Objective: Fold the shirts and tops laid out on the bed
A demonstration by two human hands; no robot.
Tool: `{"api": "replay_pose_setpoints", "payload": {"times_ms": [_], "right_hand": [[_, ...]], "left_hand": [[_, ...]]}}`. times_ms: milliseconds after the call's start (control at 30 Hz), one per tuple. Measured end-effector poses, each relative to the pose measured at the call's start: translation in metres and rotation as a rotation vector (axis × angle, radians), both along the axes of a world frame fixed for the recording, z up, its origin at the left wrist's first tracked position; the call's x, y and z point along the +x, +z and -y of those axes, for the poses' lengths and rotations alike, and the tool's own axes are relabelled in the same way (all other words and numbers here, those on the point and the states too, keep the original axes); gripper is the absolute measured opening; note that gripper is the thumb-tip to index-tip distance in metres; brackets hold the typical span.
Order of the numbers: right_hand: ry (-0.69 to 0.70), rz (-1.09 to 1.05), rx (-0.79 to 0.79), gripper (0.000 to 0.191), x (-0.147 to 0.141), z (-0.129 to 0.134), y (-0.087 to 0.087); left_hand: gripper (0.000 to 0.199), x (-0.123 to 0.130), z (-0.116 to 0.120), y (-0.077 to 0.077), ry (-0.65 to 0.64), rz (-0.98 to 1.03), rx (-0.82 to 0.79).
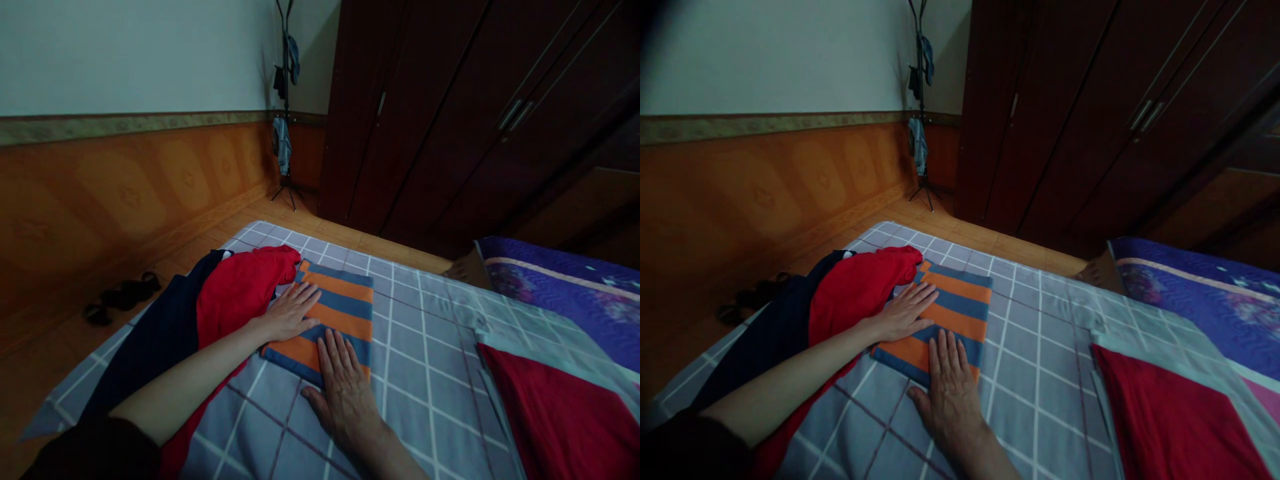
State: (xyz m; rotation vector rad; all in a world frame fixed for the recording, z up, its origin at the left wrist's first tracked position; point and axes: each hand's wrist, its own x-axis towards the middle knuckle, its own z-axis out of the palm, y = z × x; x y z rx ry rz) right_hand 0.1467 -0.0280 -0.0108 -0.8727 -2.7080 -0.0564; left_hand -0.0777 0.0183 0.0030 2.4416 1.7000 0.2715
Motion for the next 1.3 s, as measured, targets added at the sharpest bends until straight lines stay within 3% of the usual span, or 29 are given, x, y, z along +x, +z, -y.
{"api": "replay_pose_setpoints", "payload": {"times_ms": [167,300,467,633,733,833,933,1067,1200,1300], "right_hand": [[-0.054,-0.045,-0.093,0.074,0.028,0.011,0.000],[-0.103,-0.108,-0.296,0.075,0.054,0.024,0.008],[-0.350,-0.427,-0.549,0.062,0.066,0.021,0.022],[-0.580,-0.678,-1.002,0.063,0.064,0.000,0.028],[-0.600,-0.753,-1.274,0.064,0.059,-0.007,0.029],[-0.605,-0.825,-1.423,0.052,0.048,-0.009,0.031],[-0.630,-0.811,-1.492,0.037,0.037,-0.011,0.035],[-0.652,-0.913,-1.412,0.027,0.043,-0.018,0.047],[-0.700,-1.229,-1.320,0.025,0.078,-0.016,0.065],[-0.759,-1.490,-1.374,0.027,0.099,0.001,0.067]], "left_hand": [[0.067,-0.023,0.021,-0.011,0.172,0.062,0.046],[0.061,-0.025,0.040,-0.016,0.251,0.129,0.066],[0.063,-0.023,0.046,-0.010,0.382,0.257,0.009],[0.079,-0.027,0.043,-0.001,0.546,0.454,-0.179],[0.083,-0.031,0.044,0.002,0.579,0.573,-0.256],[0.087,-0.031,0.046,0.005,0.617,0.780,-0.357],[0.081,-0.026,0.049,0.014,0.682,1.037,-0.457],[0.051,-0.008,0.058,0.038,0.702,1.415,-0.716],[0.037,0.029,0.083,0.058,0.755,1.696,-0.922],[0.031,0.064,0.108,0.059,0.772,1.820,-1.055]]}}
